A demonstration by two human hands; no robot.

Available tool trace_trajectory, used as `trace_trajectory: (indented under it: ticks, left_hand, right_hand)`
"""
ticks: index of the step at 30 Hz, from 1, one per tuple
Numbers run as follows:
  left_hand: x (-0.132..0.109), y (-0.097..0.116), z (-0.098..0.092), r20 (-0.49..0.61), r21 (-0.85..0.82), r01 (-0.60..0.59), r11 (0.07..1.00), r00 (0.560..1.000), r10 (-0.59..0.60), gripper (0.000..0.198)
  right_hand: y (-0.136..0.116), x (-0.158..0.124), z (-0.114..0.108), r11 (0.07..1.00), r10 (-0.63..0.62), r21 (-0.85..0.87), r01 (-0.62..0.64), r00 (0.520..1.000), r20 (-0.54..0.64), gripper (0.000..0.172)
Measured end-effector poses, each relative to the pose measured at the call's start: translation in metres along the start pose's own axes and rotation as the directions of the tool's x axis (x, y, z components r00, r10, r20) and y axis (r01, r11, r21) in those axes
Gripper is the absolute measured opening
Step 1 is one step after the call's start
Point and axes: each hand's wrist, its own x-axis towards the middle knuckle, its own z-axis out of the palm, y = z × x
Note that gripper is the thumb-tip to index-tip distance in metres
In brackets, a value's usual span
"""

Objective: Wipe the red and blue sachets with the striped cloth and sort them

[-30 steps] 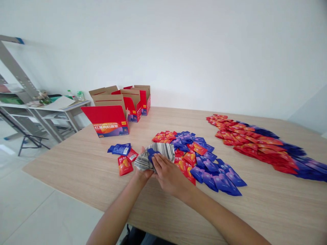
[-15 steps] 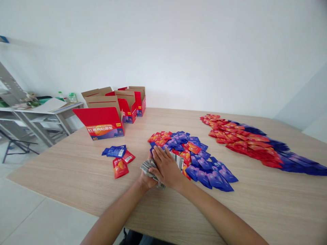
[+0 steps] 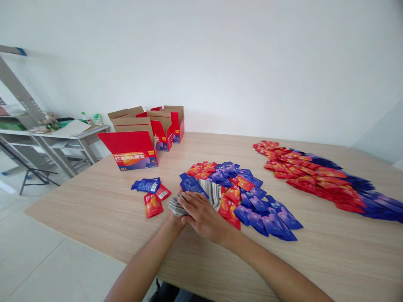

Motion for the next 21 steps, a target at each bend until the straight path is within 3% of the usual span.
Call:
trace_trajectory:
  ticks: [4,8,10,14,18,21]
  left_hand:
    - [-0.010,-0.001,0.014,0.099,0.027,0.147,0.989,0.984,-0.149,0.045]
    - [-0.024,-0.007,0.031,0.206,0.052,0.210,0.976,0.955,-0.216,0.053]
    - [-0.025,-0.010,0.031,0.242,0.068,0.214,0.974,0.944,-0.225,0.055]
    - [-0.016,-0.009,0.021,0.260,-0.040,0.180,0.983,0.952,-0.164,0.045]
    - [-0.010,-0.003,0.013,0.249,-0.089,0.165,0.982,0.959,-0.138,0.049]
    - [-0.009,0.000,0.015,0.300,-0.062,0.203,0.977,0.938,-0.176,0.057]
  right_hand:
    - [0.000,-0.001,-0.003,0.986,0.143,0.108,-0.128,0.979,-0.148,0.039]
    - [0.011,-0.004,0.006,0.965,0.253,-0.020,-0.262,0.947,-0.197,0.045]
    - [0.017,-0.004,0.011,0.964,0.256,-0.040,-0.264,0.955,-0.150,0.050]
    - [0.018,-0.005,0.014,0.975,0.209,0.110,-0.195,0.968,-0.138,0.053]
    - [0.008,-0.006,0.010,0.948,0.193,0.293,-0.126,0.958,-0.214,0.051]
    - [0.011,-0.006,0.006,0.932,0.247,0.335,-0.136,0.917,-0.313,0.048]
